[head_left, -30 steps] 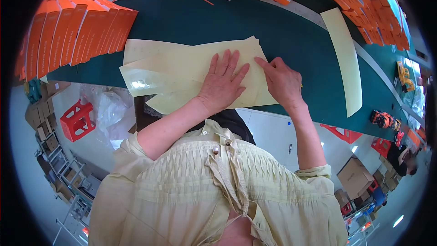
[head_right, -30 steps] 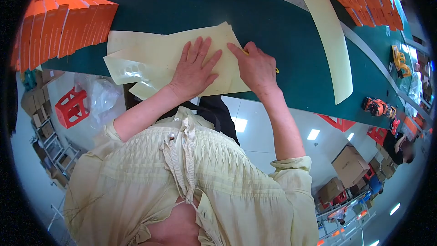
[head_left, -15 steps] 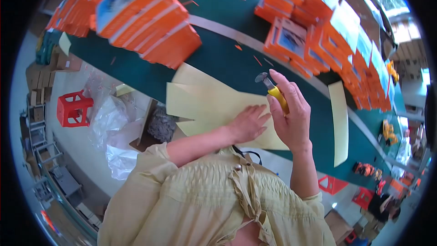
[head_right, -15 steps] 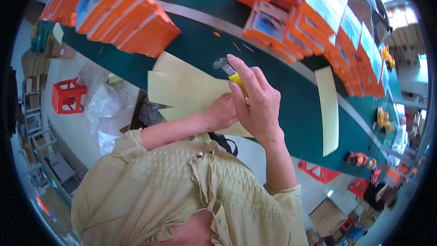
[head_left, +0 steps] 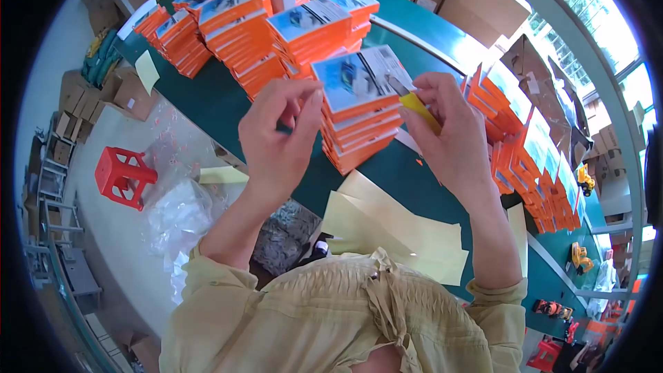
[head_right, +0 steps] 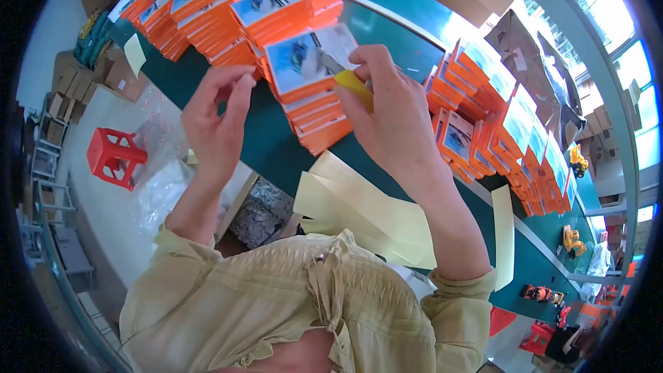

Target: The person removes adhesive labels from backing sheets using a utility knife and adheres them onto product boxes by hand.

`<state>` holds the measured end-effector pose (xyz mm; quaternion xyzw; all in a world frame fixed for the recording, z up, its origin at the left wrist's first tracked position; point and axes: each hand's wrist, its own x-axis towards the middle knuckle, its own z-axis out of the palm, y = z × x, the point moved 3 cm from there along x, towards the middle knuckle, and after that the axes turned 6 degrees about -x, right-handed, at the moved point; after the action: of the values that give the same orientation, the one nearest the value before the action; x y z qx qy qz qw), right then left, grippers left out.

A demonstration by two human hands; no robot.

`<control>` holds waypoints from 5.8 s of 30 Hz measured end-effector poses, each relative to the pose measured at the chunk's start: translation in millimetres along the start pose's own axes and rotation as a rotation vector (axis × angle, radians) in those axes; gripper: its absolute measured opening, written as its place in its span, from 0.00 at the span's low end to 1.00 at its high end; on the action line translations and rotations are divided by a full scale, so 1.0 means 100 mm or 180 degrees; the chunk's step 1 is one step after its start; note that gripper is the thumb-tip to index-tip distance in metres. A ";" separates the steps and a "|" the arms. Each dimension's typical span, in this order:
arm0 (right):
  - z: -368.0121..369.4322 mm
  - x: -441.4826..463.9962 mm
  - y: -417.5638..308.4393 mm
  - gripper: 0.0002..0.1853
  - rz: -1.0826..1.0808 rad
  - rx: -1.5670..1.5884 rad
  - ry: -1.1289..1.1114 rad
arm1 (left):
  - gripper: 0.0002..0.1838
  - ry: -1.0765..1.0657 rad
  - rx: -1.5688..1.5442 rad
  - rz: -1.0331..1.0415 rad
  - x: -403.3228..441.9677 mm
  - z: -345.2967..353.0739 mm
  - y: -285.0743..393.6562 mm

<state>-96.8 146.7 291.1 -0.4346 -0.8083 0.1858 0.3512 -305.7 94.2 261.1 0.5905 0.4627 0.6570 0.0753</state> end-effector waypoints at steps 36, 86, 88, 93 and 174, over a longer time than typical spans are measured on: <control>0.77 0.24 -0.46 0.13 -0.0907 -0.2117 0.1073 | 0.23 -0.2063 -0.3019 -0.3939 0.57 -0.04 -0.79; 0.62 -0.04 -0.35 0.10 0.0824 -0.0587 -0.0179 | 0.11 -0.3436 -0.1033 -0.1706 0.89 0.09 -0.89; 0.56 0.06 -0.37 0.09 0.0726 -0.0430 -0.0013 | 0.11 -0.3506 -0.0760 -0.1624 0.89 0.12 -0.90; 0.74 0.11 -0.24 0.18 0.0070 -0.0675 0.0290 | 0.11 -0.3598 -0.0568 -0.1689 0.91 0.13 -0.89; -0.61 -3.60 2.57 0.16 0.2845 -0.0531 -0.0681 | 0.22 -0.1613 0.3084 0.1438 0.19 0.27 -0.37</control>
<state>229.5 -11.0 31.0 -0.7453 -0.5856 0.2971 0.1153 -305.3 141.4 245.2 0.7799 0.5404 0.2091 -0.2365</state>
